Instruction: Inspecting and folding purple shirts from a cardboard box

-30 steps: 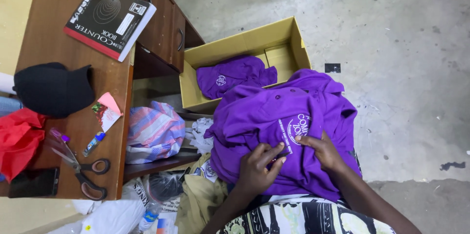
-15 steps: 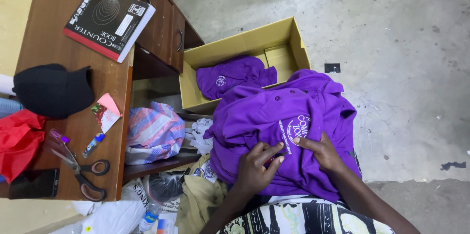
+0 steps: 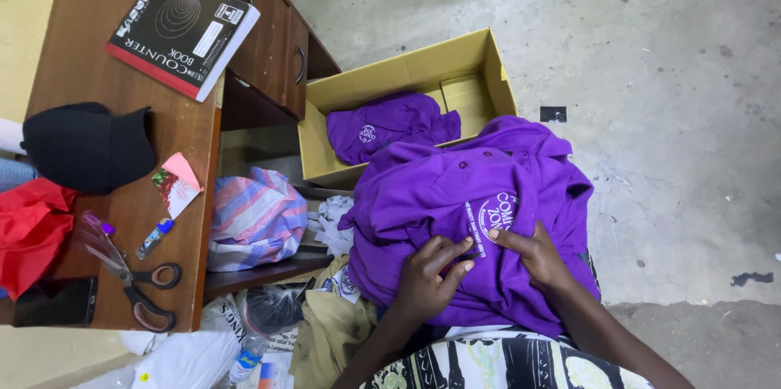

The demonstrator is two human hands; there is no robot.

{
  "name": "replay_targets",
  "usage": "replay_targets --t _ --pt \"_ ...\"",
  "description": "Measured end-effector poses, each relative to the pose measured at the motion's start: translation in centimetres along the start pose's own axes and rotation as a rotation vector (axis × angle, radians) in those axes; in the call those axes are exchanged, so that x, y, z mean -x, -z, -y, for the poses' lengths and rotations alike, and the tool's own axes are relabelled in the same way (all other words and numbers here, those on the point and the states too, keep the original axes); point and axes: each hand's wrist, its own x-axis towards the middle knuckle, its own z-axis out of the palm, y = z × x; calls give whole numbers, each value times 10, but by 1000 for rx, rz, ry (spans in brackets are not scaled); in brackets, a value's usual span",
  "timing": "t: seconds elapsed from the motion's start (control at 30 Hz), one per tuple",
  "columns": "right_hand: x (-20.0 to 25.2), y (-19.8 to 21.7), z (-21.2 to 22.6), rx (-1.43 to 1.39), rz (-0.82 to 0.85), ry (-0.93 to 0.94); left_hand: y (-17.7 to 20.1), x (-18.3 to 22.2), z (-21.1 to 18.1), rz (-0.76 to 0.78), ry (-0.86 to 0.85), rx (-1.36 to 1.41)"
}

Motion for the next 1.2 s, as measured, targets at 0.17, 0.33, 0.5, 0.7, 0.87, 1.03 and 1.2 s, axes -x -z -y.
replay_targets --t 0.17,0.33,0.5,0.7,0.87,1.03,1.2 --pt "0 -2 3 84 9 43 -14 0 3 -111 -33 17" --pt "1 -2 -1 47 -51 -17 -14 -2 3 -144 -78 12" --pt "0 -1 -3 -7 -25 8 -18 2 14 -147 -91 -45" --pt "1 -2 -2 -85 -40 -22 -14 -4 5 -156 -105 -24" --pt "-5 4 -9 -132 -11 -39 -14 -5 3 -179 -108 -34" --pt "-6 11 -10 -187 26 -91 -10 -3 -2 -122 -54 21" --pt "6 9 103 608 76 -476 31 -18 -18 171 205 117"
